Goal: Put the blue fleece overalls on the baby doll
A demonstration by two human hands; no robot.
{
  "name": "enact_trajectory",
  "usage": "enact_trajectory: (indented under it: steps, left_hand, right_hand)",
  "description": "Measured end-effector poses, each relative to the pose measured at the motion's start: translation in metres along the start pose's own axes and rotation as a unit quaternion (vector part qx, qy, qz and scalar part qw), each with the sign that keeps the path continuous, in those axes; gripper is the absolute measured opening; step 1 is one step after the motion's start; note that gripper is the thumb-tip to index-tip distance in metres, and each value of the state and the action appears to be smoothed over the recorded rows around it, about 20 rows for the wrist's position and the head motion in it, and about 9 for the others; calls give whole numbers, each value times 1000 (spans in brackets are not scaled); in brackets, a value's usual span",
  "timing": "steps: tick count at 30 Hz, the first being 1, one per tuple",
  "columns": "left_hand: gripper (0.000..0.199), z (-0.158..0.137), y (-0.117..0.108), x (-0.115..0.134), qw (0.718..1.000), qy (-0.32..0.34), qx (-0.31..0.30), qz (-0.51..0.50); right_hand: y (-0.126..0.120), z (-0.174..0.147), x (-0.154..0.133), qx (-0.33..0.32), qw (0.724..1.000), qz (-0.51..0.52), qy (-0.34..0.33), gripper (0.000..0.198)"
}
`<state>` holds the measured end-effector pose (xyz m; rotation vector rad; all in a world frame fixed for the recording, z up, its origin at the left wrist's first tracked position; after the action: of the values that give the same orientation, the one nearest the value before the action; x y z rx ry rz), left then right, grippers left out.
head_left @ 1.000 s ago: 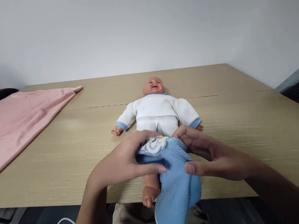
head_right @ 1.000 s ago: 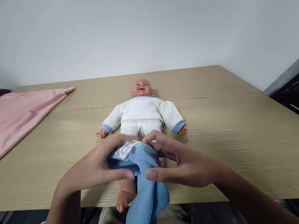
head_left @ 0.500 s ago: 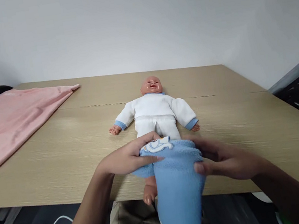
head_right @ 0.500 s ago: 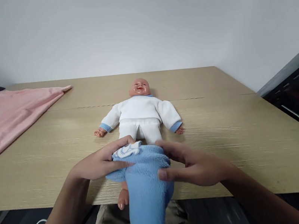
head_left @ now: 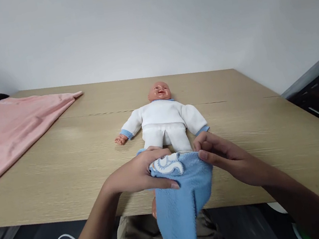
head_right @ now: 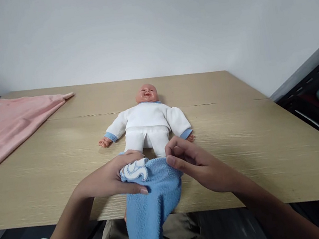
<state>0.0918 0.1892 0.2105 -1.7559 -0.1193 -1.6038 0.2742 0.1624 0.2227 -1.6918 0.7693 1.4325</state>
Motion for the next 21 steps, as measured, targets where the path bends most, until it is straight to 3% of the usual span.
enact_trajectory:
  steps: [3, 6, 9, 13, 16, 21]
  left_hand:
    - [36, -2, 2, 1, 999, 17, 8, 36]
    - [31, -5, 4, 2, 998, 38, 35, 46]
    - [21, -10, 4, 8, 991, 90, 85, 48]
    - [8, -21, 12, 22, 969, 185, 116, 111]
    - [8, -30, 22, 28, 951, 218, 113, 188]
    - [15, -44, 30, 32, 929, 239, 117, 256]
  right_hand:
    - [5, -5, 0, -27, 999, -35, 13, 25]
    - [13, -15, -2, -50, 989, -135, 19, 23]
    - [18, -25, -5, -34, 976, -213, 16, 20]
    - [28, -34, -4, -48, 974, -223, -16, 23]
    - [32, -36, 0, -66, 968, -238, -37, 17]
    - [27, -36, -2, 4, 910, -398, -120, 16]
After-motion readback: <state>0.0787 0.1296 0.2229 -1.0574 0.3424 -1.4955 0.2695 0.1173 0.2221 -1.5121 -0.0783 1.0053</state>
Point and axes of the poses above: each hand's wrist, its own z-axis towards the middle knuckle, its own y-axis out of the palm, x = y × z, the point moved 8 cm from there along z, towards the middle knuckle, and after that the axes turned 3 degrees about y, right-handed, at the moved point
